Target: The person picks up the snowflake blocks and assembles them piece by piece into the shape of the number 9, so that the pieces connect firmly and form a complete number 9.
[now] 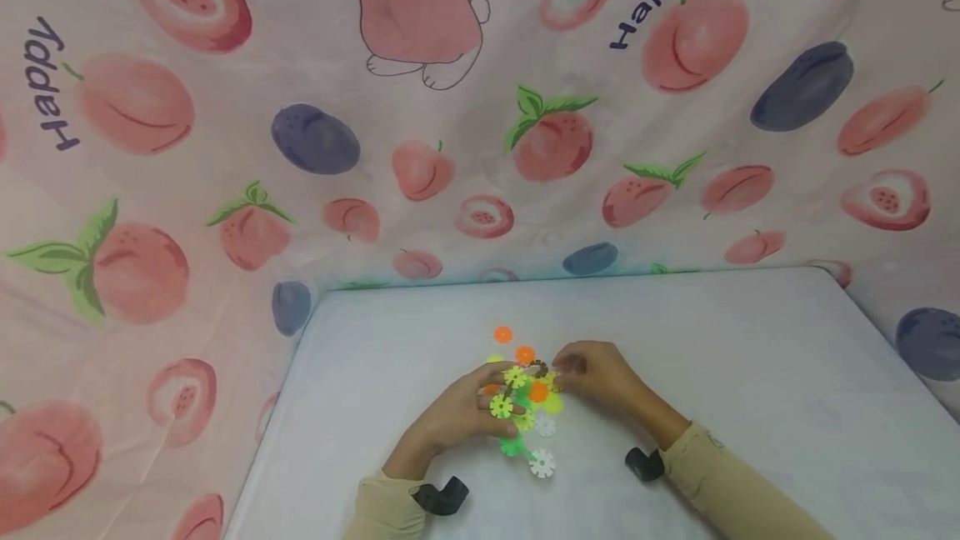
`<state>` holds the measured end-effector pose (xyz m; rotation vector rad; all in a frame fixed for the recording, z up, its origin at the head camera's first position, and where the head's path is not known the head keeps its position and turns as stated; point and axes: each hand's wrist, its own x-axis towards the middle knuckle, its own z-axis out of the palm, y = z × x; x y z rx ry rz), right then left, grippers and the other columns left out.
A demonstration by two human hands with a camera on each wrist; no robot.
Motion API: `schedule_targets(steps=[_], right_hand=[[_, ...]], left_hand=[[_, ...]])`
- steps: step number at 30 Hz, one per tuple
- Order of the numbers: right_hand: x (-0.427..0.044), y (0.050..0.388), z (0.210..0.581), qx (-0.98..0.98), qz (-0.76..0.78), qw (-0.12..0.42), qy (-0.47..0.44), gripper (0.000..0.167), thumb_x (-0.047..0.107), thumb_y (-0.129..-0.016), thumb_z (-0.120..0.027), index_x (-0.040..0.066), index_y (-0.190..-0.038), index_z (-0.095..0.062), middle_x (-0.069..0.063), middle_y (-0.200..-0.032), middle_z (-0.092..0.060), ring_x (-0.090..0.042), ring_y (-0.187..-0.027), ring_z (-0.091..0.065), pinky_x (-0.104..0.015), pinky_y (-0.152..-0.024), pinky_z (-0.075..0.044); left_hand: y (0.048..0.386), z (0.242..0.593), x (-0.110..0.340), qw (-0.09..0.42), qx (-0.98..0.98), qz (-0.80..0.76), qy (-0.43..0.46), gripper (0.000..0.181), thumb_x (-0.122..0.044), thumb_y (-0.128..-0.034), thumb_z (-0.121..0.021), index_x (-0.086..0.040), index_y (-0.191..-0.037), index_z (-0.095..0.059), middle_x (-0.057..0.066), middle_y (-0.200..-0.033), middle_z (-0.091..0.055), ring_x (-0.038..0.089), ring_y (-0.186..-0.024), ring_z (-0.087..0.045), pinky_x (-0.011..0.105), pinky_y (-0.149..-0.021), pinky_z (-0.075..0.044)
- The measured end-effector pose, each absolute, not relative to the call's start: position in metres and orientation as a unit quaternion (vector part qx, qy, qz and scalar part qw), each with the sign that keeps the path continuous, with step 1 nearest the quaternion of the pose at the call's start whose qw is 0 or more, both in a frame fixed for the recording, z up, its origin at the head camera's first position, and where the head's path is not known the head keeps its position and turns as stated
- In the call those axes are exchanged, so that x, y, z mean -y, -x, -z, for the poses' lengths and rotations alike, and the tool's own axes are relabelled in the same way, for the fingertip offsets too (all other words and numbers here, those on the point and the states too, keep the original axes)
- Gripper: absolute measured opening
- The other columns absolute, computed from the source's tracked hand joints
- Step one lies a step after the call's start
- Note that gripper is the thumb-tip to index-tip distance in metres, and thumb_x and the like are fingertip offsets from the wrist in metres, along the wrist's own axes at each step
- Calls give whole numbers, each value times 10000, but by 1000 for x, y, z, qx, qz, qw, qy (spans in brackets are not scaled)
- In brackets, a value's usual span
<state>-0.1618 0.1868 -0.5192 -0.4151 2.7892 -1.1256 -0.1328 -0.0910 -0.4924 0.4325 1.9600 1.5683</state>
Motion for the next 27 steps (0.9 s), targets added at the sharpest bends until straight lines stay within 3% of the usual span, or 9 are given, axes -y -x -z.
schedule_targets(steps=[10, 17, 24, 27], right_hand=[[-181, 163, 519, -934, 326, 70, 126, 217, 163, -758, -883, 204, -930, -758, 89, -849, -662, -95, -754, -536, -259, -682, -471], [-182, 161, 515, -933, 332, 71, 117, 200, 134, -803, -842, 243, -855, -683, 104, -796, -630, -115, -757, -538, -270, -687, -474], [-182, 158, 509, -915, 375, 71, 130, 184, 148, -834, -825, 227, -854, -660, 91, -803, -635, -128, -765, -557, -264, -686, -490], [-181, 157, 506, -907, 394, 81, 123, 175, 162, -837, -828, 226, -862, -668, 84, -829, -659, -130, -790, -582, -270, -709, -510]], left_hand=[[133, 490, 95, 304, -710, -615, -158, 900, -56, -808, -847, -135, -1565, -367, 199, -1498, -405, 272, -1144, -700, 316, -830, -610], [133, 491, 95, 295, -723, -606, -152, 889, -58, -806, -846, -159, -1559, -385, 198, -1499, -419, 283, -1116, -703, 319, -840, -602], [134, 491, 93, 242, -770, -577, -128, 838, -162, -815, -849, -163, -1535, -421, 210, -1506, -450, 459, -1377, -489, 554, -1081, -475], [134, 492, 92, 229, -770, -585, -113, 819, -153, -813, -842, -162, -1524, -435, 209, -1508, -456, 469, -1432, -426, 592, -1118, -427]])
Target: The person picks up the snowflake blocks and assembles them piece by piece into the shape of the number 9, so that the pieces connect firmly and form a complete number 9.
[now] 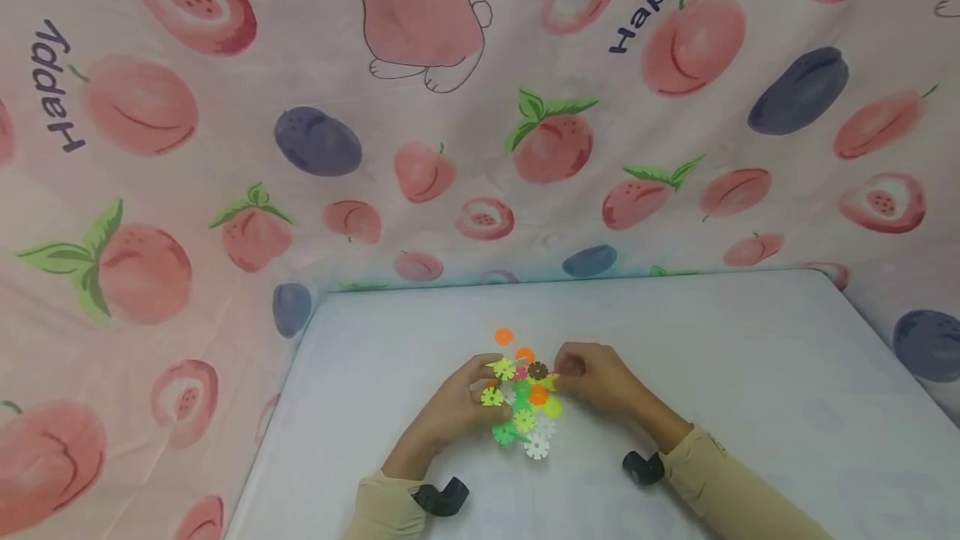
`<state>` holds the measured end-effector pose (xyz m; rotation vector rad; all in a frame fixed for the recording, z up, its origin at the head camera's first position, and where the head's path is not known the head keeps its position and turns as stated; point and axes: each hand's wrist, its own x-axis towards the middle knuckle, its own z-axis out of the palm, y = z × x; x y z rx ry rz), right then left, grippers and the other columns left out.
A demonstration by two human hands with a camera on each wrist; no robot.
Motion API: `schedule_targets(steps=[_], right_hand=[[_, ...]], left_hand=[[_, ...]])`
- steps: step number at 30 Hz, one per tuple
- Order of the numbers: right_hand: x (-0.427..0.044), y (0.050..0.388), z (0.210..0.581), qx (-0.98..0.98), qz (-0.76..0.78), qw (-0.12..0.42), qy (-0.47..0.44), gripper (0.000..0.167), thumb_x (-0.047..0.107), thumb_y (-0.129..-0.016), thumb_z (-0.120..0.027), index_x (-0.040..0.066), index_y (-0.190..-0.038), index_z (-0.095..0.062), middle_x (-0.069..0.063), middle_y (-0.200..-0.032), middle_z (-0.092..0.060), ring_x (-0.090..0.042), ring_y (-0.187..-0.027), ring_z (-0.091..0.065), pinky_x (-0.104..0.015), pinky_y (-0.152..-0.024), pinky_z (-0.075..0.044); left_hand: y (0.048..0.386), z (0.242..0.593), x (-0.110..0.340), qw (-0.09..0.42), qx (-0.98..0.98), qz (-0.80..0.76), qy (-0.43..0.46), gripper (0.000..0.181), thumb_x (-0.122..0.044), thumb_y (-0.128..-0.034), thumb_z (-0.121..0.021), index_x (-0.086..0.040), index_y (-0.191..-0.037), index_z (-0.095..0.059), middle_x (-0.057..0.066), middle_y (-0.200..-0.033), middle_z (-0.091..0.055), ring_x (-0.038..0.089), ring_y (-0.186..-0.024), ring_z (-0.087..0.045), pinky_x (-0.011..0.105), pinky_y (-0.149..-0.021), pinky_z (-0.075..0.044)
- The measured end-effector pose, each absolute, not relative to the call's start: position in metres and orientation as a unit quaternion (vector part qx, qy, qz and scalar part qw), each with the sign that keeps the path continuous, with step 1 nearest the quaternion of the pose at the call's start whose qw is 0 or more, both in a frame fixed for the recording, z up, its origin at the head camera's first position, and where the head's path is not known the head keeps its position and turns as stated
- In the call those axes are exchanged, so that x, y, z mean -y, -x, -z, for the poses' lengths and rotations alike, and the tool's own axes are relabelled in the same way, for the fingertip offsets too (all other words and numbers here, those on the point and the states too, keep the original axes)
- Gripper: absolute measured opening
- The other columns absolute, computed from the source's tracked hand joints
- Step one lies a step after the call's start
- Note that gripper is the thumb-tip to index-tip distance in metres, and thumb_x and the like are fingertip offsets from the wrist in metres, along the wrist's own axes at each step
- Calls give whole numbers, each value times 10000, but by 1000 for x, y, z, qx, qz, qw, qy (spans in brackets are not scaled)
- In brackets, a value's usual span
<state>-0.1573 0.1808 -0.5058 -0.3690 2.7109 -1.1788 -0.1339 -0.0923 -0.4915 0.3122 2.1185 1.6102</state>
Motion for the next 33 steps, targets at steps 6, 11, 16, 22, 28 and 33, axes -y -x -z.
schedule_targets(steps=[6, 11, 16, 22, 28, 33], right_hand=[[-181, 156, 503, -871, 468, 120, 89, 125, 205, -867, -797, 176, -915, -686, 17, -875, -688, -160, -827, -626, -294, -733, -537], [-180, 155, 501, -826, 539, 147, 77, 159, 203, -909, -750, 98, -1008, -683, -81, -885, -692, -249, -827, -677, -356, -747, -588], [-180, 155, 496, -800, 582, 141, 47, 217, 197, -918, -744, 56, -1074, -686, -109, -888, -692, -299, -843, -683, -404, -796, -611], [-178, 156, 491, -795, 594, 125, 23, 213, 192, -901, -763, 57, -1054, -701, -86, -895, -665, -310, -833, -672, -420, -788, -616], [-175, 155, 489, -788, 603, 122, 21, 221, 181, -890, -774, 48, -1047, -694, -80, -881, -664, -350, -853, -675, -431, -788, -614], [-172, 155, 489, -787, 603, 126, 25, 208, 181, -892, -773, 49, -1033, -694, -80, -877, -678, -342, -861, -683, -408, -788, -616]], left_hand=[[134, 495, 90, 218, -777, -579, -112, 746, -177, -840, -817, -216, -1500, -471, 168, -1476, -501, 413, -1420, -465, 591, -1112, -434], [135, 499, 91, 214, -786, -567, -119, 746, -208, -859, -812, -231, -1517, -463, 152, -1477, -515, 382, -1401, -502, 575, -1113, -440], [136, 499, 91, 223, -779, -571, -133, 765, -218, -864, -816, -232, -1534, -448, 176, -1504, -495, 398, -1394, -511, 532, -1093, -474], [135, 495, 92, 227, -765, -585, -146, 772, -220, -866, -817, -234, -1539, -439, 193, -1513, -474, 425, -1406, -487, 505, -1073, -498], [136, 495, 92, 234, -762, -584, -155, 758, -207, -871, -815, -239, -1534, -450, 184, -1504, -488, 442, -1378, -508, 493, -1049, -517], [135, 496, 92, 229, -771, -570, -165, 754, -223, -874, -810, -250, -1537, -453, 174, -1499, -507, 425, -1366, -527, 510, -1068, -499]])
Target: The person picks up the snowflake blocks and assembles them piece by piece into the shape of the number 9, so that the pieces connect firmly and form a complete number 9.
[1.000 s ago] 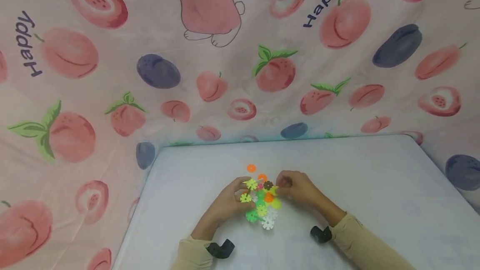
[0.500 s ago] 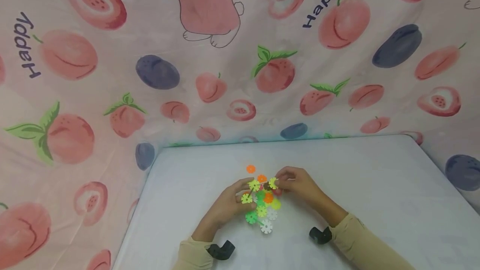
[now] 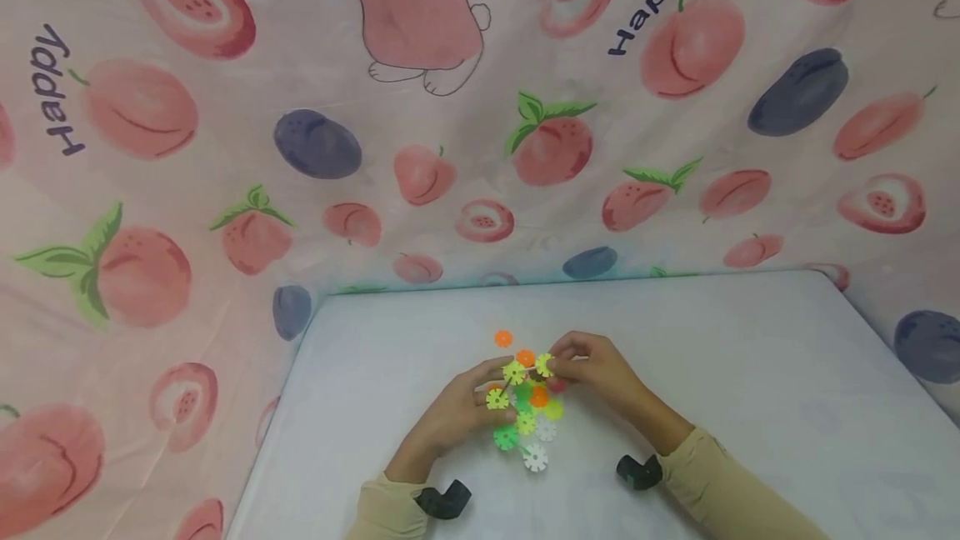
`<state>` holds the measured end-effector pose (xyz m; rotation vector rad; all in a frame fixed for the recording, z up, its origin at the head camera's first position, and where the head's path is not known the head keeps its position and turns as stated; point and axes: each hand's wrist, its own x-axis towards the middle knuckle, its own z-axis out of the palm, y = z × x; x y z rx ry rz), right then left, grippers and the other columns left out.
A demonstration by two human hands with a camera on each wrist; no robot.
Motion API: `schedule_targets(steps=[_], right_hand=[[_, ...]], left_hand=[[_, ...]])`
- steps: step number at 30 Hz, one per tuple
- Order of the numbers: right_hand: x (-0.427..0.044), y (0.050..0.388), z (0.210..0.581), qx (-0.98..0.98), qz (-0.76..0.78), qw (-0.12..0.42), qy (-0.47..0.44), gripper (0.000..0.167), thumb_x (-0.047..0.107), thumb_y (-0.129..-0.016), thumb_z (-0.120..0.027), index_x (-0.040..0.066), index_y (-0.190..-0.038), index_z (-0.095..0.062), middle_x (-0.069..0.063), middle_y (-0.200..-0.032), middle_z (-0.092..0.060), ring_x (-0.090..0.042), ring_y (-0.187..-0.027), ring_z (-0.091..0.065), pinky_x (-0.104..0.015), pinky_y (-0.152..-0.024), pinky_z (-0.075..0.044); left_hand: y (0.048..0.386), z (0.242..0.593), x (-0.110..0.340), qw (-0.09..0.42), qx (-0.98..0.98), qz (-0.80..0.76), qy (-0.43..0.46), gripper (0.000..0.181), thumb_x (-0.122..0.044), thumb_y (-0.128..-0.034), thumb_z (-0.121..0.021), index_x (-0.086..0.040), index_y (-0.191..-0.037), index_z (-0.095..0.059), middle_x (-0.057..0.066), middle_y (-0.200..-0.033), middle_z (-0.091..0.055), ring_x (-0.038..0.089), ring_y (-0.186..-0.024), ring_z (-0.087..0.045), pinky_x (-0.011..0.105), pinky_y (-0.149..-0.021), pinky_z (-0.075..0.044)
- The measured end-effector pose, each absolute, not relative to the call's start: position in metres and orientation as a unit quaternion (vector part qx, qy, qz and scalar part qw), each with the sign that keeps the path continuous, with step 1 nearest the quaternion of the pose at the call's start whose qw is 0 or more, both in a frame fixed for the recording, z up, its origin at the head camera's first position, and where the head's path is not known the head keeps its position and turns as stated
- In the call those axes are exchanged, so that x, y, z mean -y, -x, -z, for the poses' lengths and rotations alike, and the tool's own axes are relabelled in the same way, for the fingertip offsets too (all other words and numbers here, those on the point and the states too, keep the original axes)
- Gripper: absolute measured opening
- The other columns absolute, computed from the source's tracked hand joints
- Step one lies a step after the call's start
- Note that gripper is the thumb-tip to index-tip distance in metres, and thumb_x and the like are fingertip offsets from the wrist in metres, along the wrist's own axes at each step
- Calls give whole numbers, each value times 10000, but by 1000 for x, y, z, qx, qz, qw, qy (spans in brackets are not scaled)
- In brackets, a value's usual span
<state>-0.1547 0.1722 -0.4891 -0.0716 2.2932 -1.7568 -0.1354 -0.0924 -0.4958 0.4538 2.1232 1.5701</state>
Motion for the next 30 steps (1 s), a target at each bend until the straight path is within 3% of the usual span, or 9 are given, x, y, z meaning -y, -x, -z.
schedule_targets(steps=[7, 13, 20, 23, 30], right_hand=[[-169, 153, 488, -778, 617, 113, 17, 158, 146, -903, -756, 34, -990, -687, -120, -995, -702, -275, -869, -699, -386, -806, -616], [-167, 153, 487, -774, 626, 97, 19, 127, 117, -896, -748, 34, -958, -676, -130, -1039, -704, -346, -897, -725, -441, -830, -609], [-164, 152, 488, -778, 620, 94, 17, 96, 93, -904, -735, 38, -956, -674, -119, -1043, -700, -346, -882, -738, -378, -806, -607], [-164, 152, 489, -776, 624, 92, 18, 104, 103, -908, -737, 35, -951, -671, -128, -1074, -696, -338, -898, -735, -387, -811, -610], [-164, 156, 489, -755, 648, 97, 33, 207, 155, -921, -748, 12, -1052, -674, -174, -1124, -671, -299, -890, -759, -399, -845, -620]], left_hand=[[134, 495, 91, 220, -774, -567, -174, 772, -249, -876, -807, -272, -1553, -437, 160, -1526, -495, 411, -1350, -546, 509, -1057, -506], [134, 492, 89, 217, -787, -551, -175, 779, -267, -872, -811, -377, -1541, -428, 84, -1557, -490, 368, -1351, -557, 537, -1074, -483], [135, 492, 88, 219, -787, -542, -199, 833, -249, -870, -815, -280, -1580, -380, -33, -1596, -442, 250, -1461, -447, 512, -1182, -375], [134, 492, 88, 216, -785, -545, -199, 842, -249, -873, -811, -231, -1590, -370, -9, -1585, -459, 247, -1464, -442, 519, -1190, -362], [134, 497, 87, 210, -762, -590, -166, 768, -293, -891, -799, -219, -1552, -415, 197, -1560, -460, 399, -1437, -457, 539, -1109, -456]])
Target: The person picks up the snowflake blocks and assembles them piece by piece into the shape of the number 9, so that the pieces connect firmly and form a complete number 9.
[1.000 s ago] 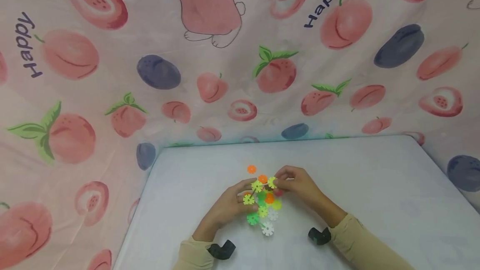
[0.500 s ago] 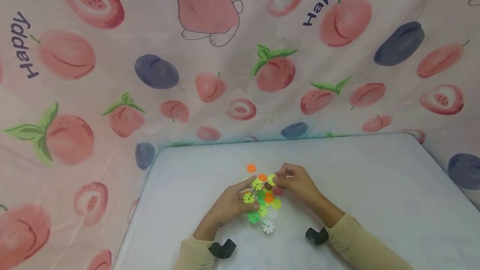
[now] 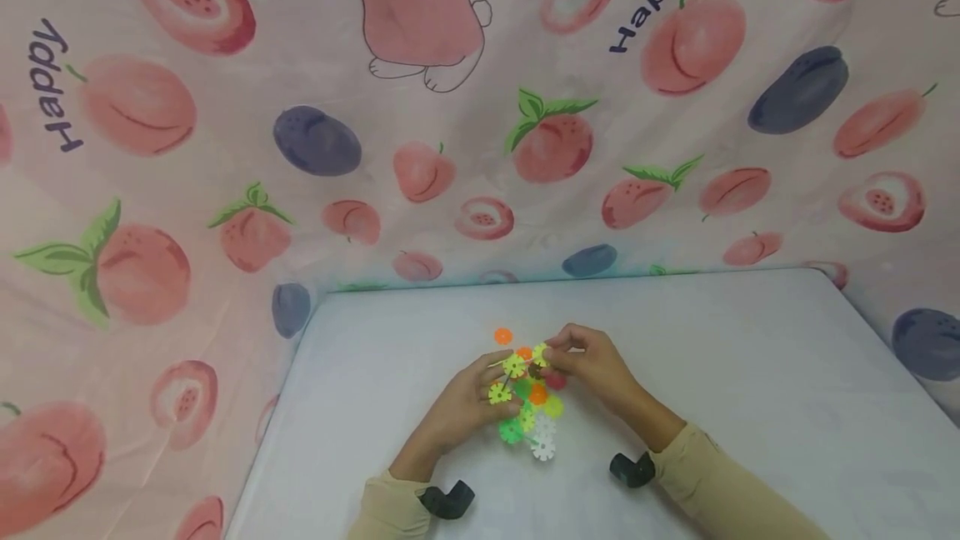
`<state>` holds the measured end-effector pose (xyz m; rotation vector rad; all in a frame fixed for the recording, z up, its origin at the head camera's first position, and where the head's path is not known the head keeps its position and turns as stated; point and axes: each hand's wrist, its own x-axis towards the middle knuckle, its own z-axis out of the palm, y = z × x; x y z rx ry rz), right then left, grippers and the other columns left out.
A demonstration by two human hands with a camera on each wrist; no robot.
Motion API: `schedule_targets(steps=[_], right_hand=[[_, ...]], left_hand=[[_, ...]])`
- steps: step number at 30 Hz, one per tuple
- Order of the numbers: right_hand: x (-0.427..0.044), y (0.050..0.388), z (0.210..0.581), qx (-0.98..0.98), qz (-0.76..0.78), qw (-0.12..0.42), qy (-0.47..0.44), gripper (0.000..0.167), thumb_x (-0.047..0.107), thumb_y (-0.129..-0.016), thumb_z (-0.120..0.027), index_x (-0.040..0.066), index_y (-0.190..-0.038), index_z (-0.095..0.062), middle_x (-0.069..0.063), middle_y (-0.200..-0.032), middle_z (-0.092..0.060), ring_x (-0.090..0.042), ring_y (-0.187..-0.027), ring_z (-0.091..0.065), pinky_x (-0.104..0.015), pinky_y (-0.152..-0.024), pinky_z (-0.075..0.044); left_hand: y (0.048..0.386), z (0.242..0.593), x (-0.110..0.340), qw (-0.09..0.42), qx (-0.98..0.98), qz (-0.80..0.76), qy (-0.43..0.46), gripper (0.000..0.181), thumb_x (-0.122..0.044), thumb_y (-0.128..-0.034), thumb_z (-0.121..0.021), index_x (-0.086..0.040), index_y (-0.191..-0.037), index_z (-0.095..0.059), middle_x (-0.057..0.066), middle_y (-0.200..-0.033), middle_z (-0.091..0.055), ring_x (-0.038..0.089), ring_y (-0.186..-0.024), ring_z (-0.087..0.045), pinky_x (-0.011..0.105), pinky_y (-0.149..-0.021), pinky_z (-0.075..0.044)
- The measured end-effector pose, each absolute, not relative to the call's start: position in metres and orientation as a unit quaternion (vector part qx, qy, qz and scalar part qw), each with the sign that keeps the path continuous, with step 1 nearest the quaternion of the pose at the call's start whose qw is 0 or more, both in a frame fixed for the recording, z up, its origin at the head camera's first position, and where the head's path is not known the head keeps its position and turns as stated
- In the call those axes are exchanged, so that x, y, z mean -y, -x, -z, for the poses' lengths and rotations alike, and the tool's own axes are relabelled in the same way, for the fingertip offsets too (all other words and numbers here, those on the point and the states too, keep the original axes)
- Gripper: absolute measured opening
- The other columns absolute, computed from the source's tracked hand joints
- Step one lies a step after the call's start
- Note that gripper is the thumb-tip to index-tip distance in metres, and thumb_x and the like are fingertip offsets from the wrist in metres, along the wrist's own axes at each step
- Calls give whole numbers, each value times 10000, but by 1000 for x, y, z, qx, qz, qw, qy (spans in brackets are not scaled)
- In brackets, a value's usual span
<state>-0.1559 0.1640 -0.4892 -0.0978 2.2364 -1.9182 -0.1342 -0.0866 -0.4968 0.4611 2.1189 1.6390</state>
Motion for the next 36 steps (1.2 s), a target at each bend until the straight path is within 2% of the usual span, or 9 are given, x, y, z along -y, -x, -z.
schedule_targets(steps=[9, 20, 26, 29, 33, 36], right_hand=[[-166, 156, 493, -755, 646, 104, 37, 286, 183, -933, -742, 16, -1156, -675, -151, -1072, -705, -257, -900, -748, -407, -860, -617], [-172, 155, 492, -763, 633, 121, 51, 328, 229, -948, -728, 46, -1216, -678, -117, -1016, -718, -295, -967, -737, -410, -905, -603], [-174, 156, 492, -763, 631, 124, 60, 317, 223, -963, -706, 48, -1228, -691, -148, -998, -738, -297, -957, -735, -335, -882, -604], [-175, 156, 493, -769, 624, 126, 59, 317, 229, -971, -694, 57, -1238, -693, -186, -1007, -735, -289, -951, -734, -342, -881, -606], [-177, 158, 496, -801, 585, 114, 58, 305, 253, -970, -697, 81, -1222, -709, -187, -1064, -733, -308, -935, -694, -390, -823, -611], [-179, 160, 499, -842, 528, 99, 55, 264, 253, -953, -716, 111, -1175, -739, -102, -1109, -740, -274, -935, -656, -383, -763, -598]], left_hand=[[133, 495, 81, 221, -742, -622, -123, 736, -238, -905, -784, -176, -1544, -423, 262, -1561, -426, 413, -1320, -576, 410, -922, -588], [133, 493, 80, 216, -758, -605, -109, 723, -243, -895, -794, -184, -1524, -442, 215, -1543, -469, 425, -1383, -508, 482, -991, -556], [133, 493, 80, 216, -755, -611, -102, 712, -230, -902, -786, -164, -1516, -432, 191, -1502, -500, 391, -1367, -526, 447, -962, -573], [133, 493, 81, 213, -755, -613, -96, 705, -229, -909, -775, -155, -1513, -419, 175, -1475, -513, 378, -1346, -543, 430, -943, -578], [133, 493, 82, 210, -757, -612, -88, 694, -237, -917, -760, -157, -1503, -398, 160, -1480, -502, 370, -1335, -548, 444, -966, -562], [133, 493, 83, 205, -760, -611, -83, 630, -236, -924, -743, -154, -1449, -405, 158, -1500, -485, 336, -1293, -571, 443, -972, -555]])
